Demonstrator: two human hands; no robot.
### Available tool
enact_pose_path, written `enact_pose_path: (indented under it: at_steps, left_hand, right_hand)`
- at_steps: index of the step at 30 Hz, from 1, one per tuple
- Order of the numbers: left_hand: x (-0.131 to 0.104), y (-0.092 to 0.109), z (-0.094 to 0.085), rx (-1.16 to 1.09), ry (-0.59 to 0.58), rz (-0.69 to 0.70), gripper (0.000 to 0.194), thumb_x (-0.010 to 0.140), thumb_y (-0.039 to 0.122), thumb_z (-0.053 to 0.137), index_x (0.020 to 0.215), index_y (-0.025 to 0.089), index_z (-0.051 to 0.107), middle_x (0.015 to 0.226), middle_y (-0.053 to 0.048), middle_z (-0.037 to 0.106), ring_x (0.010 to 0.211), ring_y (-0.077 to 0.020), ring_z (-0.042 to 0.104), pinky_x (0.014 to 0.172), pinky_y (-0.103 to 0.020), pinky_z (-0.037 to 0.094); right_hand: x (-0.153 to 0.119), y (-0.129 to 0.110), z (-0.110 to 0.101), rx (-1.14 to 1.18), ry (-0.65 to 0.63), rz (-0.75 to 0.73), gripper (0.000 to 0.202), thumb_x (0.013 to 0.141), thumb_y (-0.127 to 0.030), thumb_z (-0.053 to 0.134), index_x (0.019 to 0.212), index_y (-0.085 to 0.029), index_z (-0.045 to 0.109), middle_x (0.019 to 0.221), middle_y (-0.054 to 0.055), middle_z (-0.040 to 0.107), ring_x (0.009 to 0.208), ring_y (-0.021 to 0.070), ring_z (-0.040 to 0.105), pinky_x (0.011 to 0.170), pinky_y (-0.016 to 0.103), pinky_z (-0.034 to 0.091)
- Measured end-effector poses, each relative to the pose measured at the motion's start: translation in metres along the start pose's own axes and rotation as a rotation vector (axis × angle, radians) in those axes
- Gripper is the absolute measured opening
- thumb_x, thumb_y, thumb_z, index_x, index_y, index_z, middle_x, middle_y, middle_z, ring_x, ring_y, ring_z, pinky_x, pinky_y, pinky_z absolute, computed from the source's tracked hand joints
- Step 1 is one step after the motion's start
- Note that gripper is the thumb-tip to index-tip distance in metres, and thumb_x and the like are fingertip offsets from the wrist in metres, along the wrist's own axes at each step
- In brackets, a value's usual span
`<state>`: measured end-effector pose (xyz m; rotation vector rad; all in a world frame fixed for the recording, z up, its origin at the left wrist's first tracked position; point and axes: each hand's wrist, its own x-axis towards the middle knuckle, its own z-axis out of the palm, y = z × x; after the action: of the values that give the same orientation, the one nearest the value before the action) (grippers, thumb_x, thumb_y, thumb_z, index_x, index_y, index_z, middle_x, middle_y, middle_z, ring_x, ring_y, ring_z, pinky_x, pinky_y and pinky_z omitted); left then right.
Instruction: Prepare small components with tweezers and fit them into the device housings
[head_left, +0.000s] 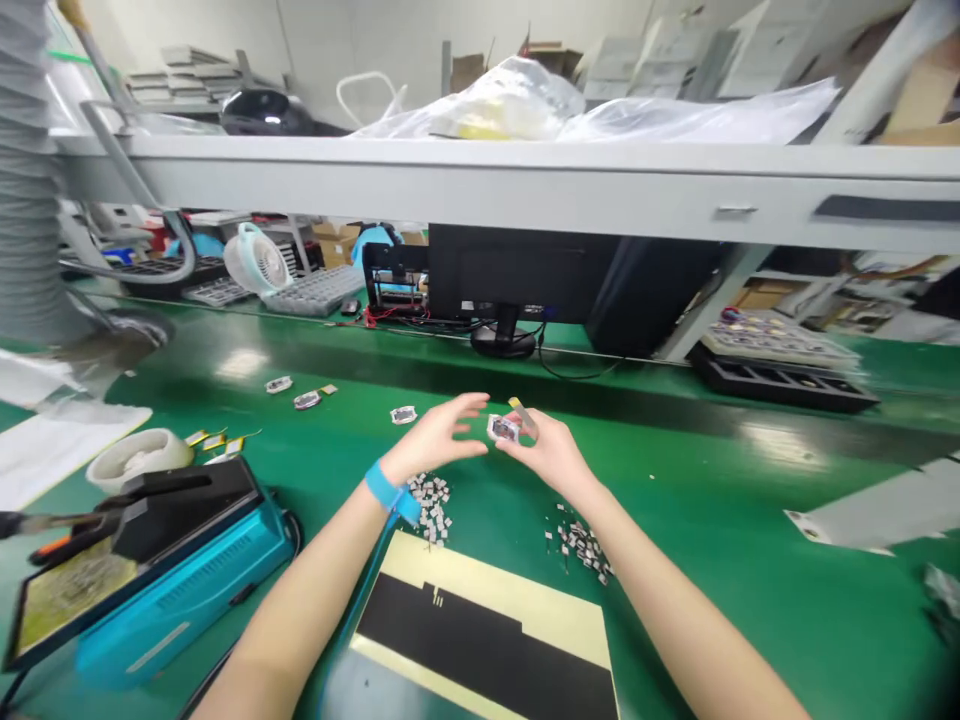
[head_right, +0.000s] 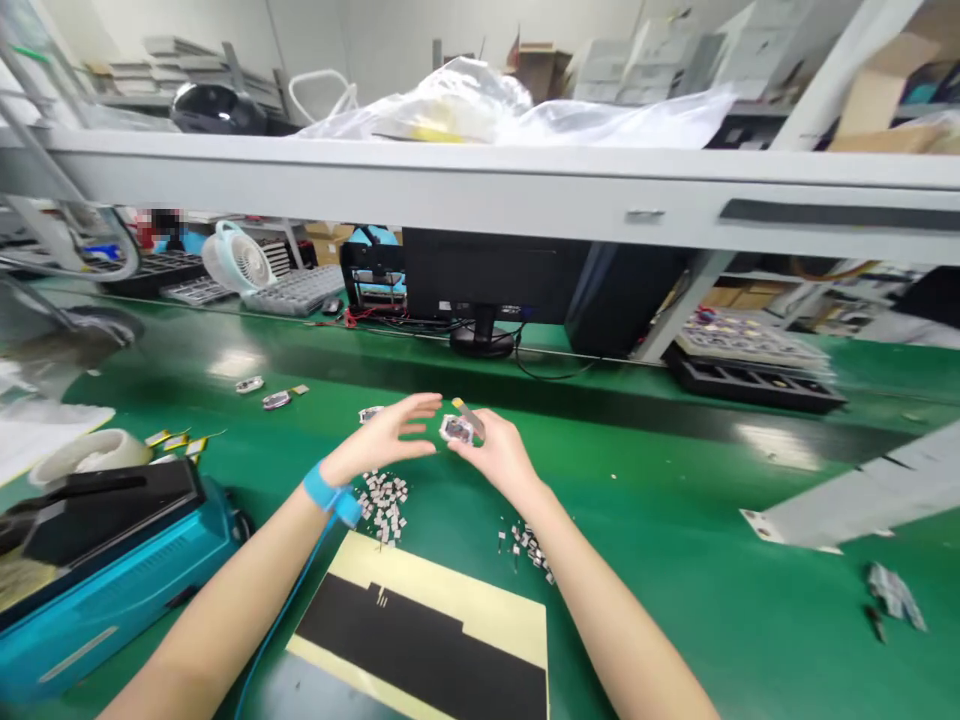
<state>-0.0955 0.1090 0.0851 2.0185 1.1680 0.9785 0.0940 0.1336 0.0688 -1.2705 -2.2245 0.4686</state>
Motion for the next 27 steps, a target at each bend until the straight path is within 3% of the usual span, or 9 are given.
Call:
enact_pose_path:
  at_steps: [2, 5, 8, 12, 17, 21, 24, 27]
  left_hand:
    - [-0.01, 0.035, 0.006, -0.022, -0.024, 0.153, 0.055, 0.07, 0.018, 0.062, 0.12, 0.023, 0.041, 0.122, -0.007, 0.048, 0.108, -0.0188, 0.049, 0.086, -0.029, 0.046]
    - [-0.025, 0.069, 0.01, 0.005, 0.014, 0.259, 0.045, 0.071, 0.015, 0.06, 0.114, 0.022, 0.049, 0.117, -0.005, 0.052, 0.107, -0.0183, 0.05, 0.084, -0.027, 0.047]
    - [-0.037, 0.085, 0.006, 0.018, -0.02, 0.282, 0.054, 0.067, 0.014, 0.065, 0.117, 0.021, 0.047, 0.121, -0.005, 0.05, 0.113, -0.0193, 0.045, 0.094, -0.03, 0.041]
    - [-0.047, 0.095, 0.0, -0.162, -0.101, 0.199, 0.063, 0.067, 0.015, 0.065, 0.124, 0.023, 0.038, 0.125, -0.005, 0.047, 0.109, -0.0187, 0.05, 0.088, -0.028, 0.048]
    - [-0.052, 0.099, 0.001, -0.346, -0.046, 0.165, 0.056, 0.058, 0.014, 0.072, 0.111, 0.023, 0.054, 0.116, -0.006, 0.055, 0.102, -0.0222, 0.055, 0.081, -0.029, 0.053]
    - [-0.054, 0.099, 0.005, -0.452, -0.003, 0.15, 0.052, 0.052, 0.01, 0.075, 0.101, 0.021, 0.061, 0.104, -0.006, 0.062, 0.096, -0.0233, 0.058, 0.077, -0.028, 0.054]
    - [-0.056, 0.101, 0.005, -0.482, 0.053, 0.178, 0.054, 0.053, 0.006, 0.074, 0.103, 0.022, 0.059, 0.1, -0.005, 0.064, 0.089, -0.0212, 0.061, 0.073, -0.025, 0.056]
    - [-0.061, 0.103, 0.004, -0.438, 0.126, 0.194, 0.056, 0.055, 0.003, 0.072, 0.105, 0.023, 0.057, 0.1, -0.005, 0.063, 0.089, -0.021, 0.061, 0.071, -0.024, 0.056]
  right_hand:
    - [-0.02, -0.025, -0.015, 0.095, 0.059, -0.092, 0.028, 0.074, -0.029, 0.059, 0.099, -0.02, 0.05, 0.094, 0.001, 0.058, 0.084, 0.0128, 0.057, 0.075, 0.021, 0.045]
    - [-0.045, -0.051, -0.036, 0.316, 0.215, -0.268, 0.017, 0.071, -0.024, 0.063, 0.083, -0.021, 0.051, 0.094, 0.002, 0.057, 0.081, 0.014, 0.056, 0.069, 0.023, 0.045]
    - [-0.059, -0.062, -0.051, 0.42, 0.159, -0.324, 0.02, 0.071, -0.019, 0.063, 0.066, -0.019, 0.044, 0.094, 0.001, 0.057, 0.079, 0.0135, 0.056, 0.065, 0.023, 0.044]
    - [-0.067, -0.066, -0.061, 0.409, 0.143, -0.337, 0.037, 0.071, -0.015, 0.062, 0.057, -0.018, 0.028, 0.094, 0.003, 0.056, 0.08, 0.0148, 0.056, 0.061, 0.024, 0.043]
    - [-0.08, -0.073, -0.066, 0.281, 0.226, -0.406, 0.04, 0.071, -0.013, 0.062, 0.058, -0.018, 0.024, 0.092, 0.003, 0.055, 0.078, 0.0146, 0.056, 0.059, 0.024, 0.043]
    - [-0.088, -0.077, -0.068, 0.294, 0.205, -0.415, 0.038, 0.071, -0.01, 0.061, 0.06, -0.018, 0.026, 0.096, 0.003, 0.052, 0.078, 0.0138, 0.056, 0.059, 0.022, 0.044]
    - [-0.091, -0.078, -0.074, 0.335, 0.214, -0.397, 0.037, 0.076, -0.022, 0.058, 0.059, -0.018, 0.026, 0.097, 0.002, 0.053, 0.078, 0.0143, 0.054, 0.059, 0.024, 0.042]
    - [-0.094, -0.076, -0.086, 0.444, 0.249, -0.32, 0.037, 0.088, -0.036, 0.035, 0.057, -0.017, 0.029, 0.087, 0.001, 0.057, 0.076, 0.0163, 0.05, 0.062, 0.029, 0.037]
